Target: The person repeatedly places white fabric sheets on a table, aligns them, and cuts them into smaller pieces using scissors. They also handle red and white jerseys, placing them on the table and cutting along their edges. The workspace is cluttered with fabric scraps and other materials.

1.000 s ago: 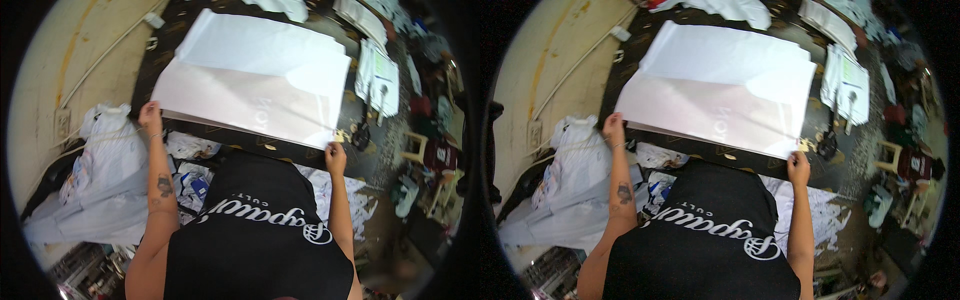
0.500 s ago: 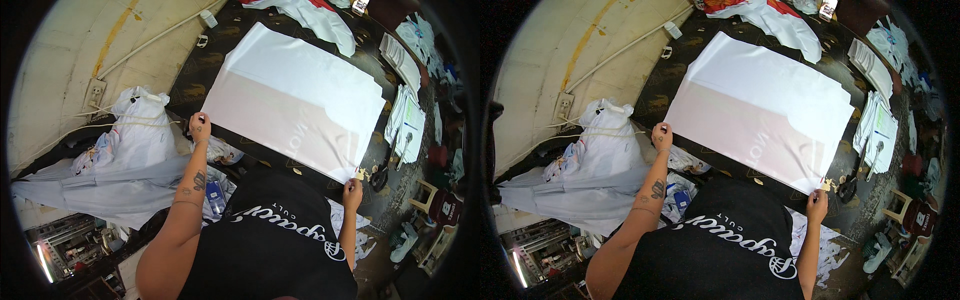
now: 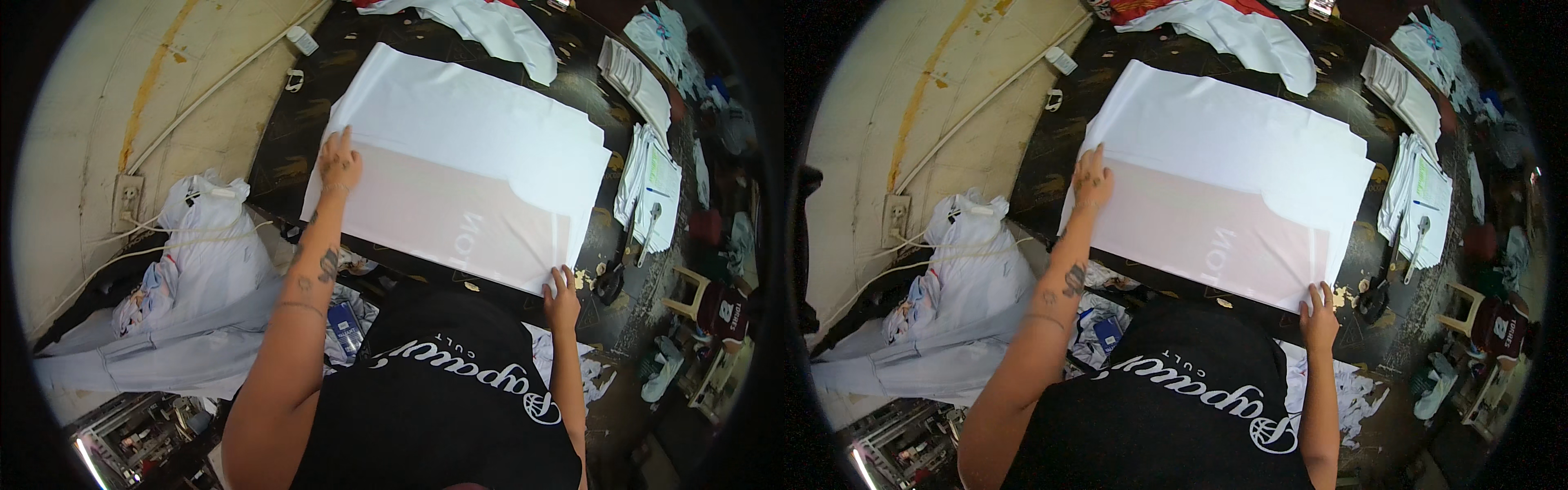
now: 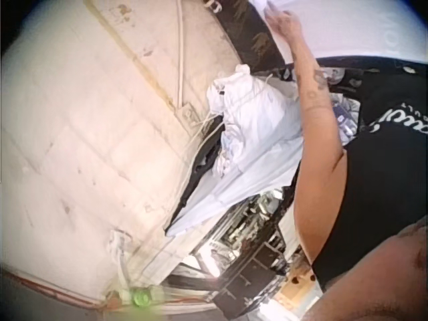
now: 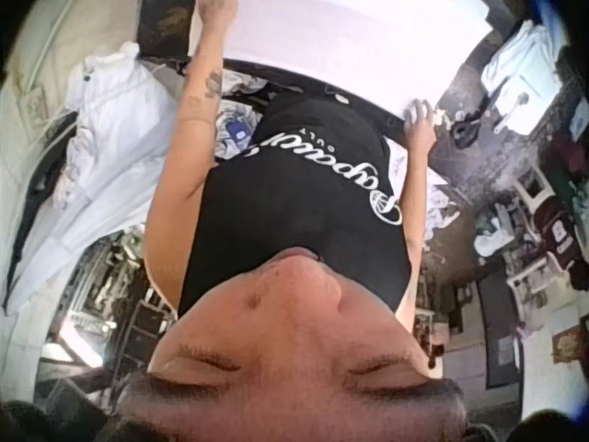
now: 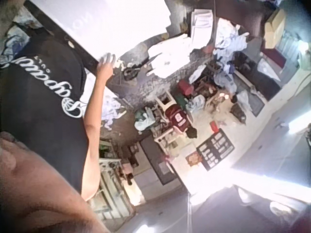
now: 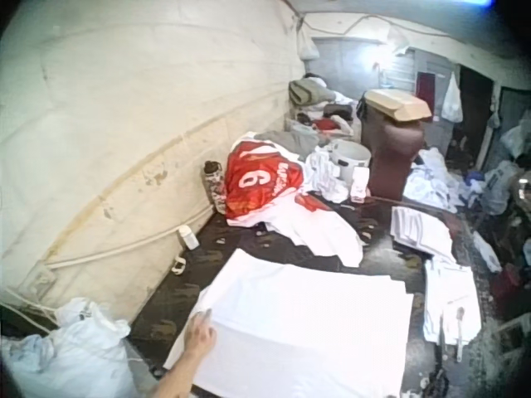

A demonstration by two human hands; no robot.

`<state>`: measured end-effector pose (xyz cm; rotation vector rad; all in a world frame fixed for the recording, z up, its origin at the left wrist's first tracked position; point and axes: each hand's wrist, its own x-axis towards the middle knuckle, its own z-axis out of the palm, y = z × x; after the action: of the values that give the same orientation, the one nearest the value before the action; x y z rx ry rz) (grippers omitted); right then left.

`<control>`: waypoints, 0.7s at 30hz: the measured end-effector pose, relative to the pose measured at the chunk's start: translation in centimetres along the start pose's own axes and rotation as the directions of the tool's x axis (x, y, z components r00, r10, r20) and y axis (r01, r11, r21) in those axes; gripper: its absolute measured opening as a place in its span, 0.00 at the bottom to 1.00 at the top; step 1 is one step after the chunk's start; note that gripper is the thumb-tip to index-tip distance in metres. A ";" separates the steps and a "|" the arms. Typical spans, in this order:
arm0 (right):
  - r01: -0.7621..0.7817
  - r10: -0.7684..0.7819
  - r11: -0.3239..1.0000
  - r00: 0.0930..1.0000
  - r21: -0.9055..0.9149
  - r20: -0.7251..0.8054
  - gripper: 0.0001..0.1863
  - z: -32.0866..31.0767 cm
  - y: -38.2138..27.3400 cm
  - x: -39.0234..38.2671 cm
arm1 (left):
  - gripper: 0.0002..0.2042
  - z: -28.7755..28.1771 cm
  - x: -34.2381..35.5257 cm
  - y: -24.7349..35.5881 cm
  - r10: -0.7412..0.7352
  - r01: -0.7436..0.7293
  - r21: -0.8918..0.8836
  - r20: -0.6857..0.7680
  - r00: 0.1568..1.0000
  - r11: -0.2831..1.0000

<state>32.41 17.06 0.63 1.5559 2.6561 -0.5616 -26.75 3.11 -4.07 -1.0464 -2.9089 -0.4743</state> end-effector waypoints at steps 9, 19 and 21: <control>-0.254 0.333 0.905 0.922 0.341 -0.198 0.12 -0.6 7.1 4.2 | 0.31 2.3 1.1 -1.7 0.163 -0.162 0.186 0.013 0.987 0.969; -0.109 0.536 0.433 0.829 0.895 -0.159 0.17 -4.2 15.0 12.3 | 0.07 5.7 -2.8 23.0 0.641 -0.503 -0.629 -0.011 0.767 0.592; -0.136 0.537 0.359 0.839 0.923 -0.085 0.17 -5.5 14.3 12.6 | 0.06 7.1 -5.9 29.3 0.668 -0.389 -0.744 0.104 0.736 0.544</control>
<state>39.08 35.67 -0.90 2.6053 2.0493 -2.0962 -3.27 22.90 -3.33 -2.2749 -2.4070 -1.5150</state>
